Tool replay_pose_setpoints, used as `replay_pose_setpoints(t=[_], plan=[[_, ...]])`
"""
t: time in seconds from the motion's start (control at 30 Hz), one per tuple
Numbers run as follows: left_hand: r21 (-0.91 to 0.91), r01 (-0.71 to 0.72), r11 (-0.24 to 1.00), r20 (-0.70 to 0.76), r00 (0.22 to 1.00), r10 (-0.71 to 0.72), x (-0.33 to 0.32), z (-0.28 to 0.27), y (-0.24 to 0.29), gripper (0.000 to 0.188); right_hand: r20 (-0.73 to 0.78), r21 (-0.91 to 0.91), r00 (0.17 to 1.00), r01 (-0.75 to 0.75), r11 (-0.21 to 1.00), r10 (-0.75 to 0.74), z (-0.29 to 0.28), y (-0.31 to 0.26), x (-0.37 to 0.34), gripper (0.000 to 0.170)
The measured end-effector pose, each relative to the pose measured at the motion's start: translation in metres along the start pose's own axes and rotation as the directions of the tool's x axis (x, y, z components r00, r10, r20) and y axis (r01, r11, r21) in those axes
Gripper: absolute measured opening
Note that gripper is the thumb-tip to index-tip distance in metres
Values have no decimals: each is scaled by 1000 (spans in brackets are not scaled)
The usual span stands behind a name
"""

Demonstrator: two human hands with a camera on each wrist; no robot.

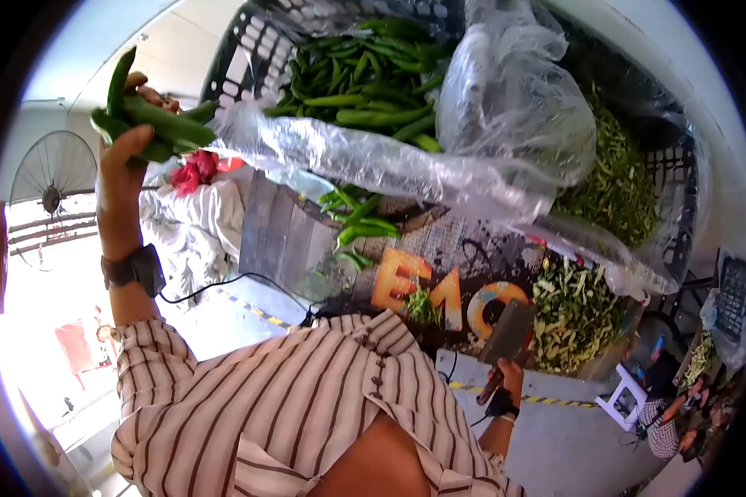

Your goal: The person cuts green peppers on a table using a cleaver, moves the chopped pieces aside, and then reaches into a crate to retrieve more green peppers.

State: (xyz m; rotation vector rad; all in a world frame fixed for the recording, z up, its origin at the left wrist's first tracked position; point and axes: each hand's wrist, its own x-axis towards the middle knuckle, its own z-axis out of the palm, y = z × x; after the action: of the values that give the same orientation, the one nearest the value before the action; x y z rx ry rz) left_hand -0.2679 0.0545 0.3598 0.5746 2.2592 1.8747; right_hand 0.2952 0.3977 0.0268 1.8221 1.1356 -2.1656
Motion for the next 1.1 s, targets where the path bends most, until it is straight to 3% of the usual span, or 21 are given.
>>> replay_pose_setpoints(t=[0.13, 0.2, 0.23, 0.3, 0.33, 0.43, 0.5, 0.6, 0.63, 0.7, 0.77, 0.83, 0.87, 0.93, 0.97, 1.03, 1.1], plan=[[28, 137, 990, 125, 982, -139, -57, -4, -29, 67, 39, -68, 999, -20, 997, 23, -8, 0, 3, 26], [-11, 233, 972, 208, 952, -226, -83, 2, -62, 70, 60, -67, 997, 54, 996, -50, 0, -6, 0, 24], [45, 341, 939, 179, 922, -343, -94, 11, -75, 73, 51, -63, 998, 50, 997, -46, 1, -5, -1, 24], [246, 415, 876, 206, 861, -465, -111, 22, -123, 68, 101, -32, 993, 67, 997, -63, -2, -4, 3, 25], [374, 399, 837, 218, 840, -498, -114, 38, -126, 65, 98, -45, 994, 45, 998, -40, -6, -3, 6, 24], [485, 346, 803, 302, 796, -525, -123, 48, -202, 68, 129, -43, 989, 84, 996, -78, -13, 3, 13, 24], [612, 138, 779, 332, 848, -412, -127, 60, -235, 72, 110, -40, 991, 86, 996, -81, -14, 6, 13, 23], [635, 5, 773, 336, 899, -282, -130, 73, -264, 80, 62, -52, 995, 86, 995, -83, -17, 11, 14, 21], [631, -9, 775, 338, 903, -265, -130, 77, -264, 80, 31, -61, 996, 81, 995, -80, -15, 11, 16, 20], [820, -41, 571, 288, 892, -349, -135, 84, -255, 96, 70, -40, 990, 125, 991, -122, -9, 5, 9, 19], [770, -25, 638, 328, 872, -363, -130, 81, -245, 101, 107, -12, 981, 167, 986, -165, -6, 6, 8, 18], [730, -74, 680, 337, 903, -264, -127, 79, -223, 80, 136, 20, 986, 93, 996, -94, -9, 7, 12, 16], [729, -90, 679, 345, 905, -250, -125, 77, -205, 80, 177, 63, 979, 93, 994, -103, -12, 10, 16, 14], [561, 112, 820, 507, 736, -448, -110, 75, -153, 52, 123, 42, 985, 116, 992, -120, -4, 7, 9, 14], [564, 100, 820, 511, 737, -442, -98, 75, -128, 52, 70, 6, 990, 125, 992, -125, 1, 3, 3, 15], [298, 55, 953, 604, 762, -233, -77, 79, -80, 33, 79, -11, 992, 102, 995, -101, -2, 3, 7, 15], [351, -113, 930, 619, 773, -140, -40, 75, -54, 42, 92, -31, 993, 75, 997, -72, 0, 4, 3, 15]])
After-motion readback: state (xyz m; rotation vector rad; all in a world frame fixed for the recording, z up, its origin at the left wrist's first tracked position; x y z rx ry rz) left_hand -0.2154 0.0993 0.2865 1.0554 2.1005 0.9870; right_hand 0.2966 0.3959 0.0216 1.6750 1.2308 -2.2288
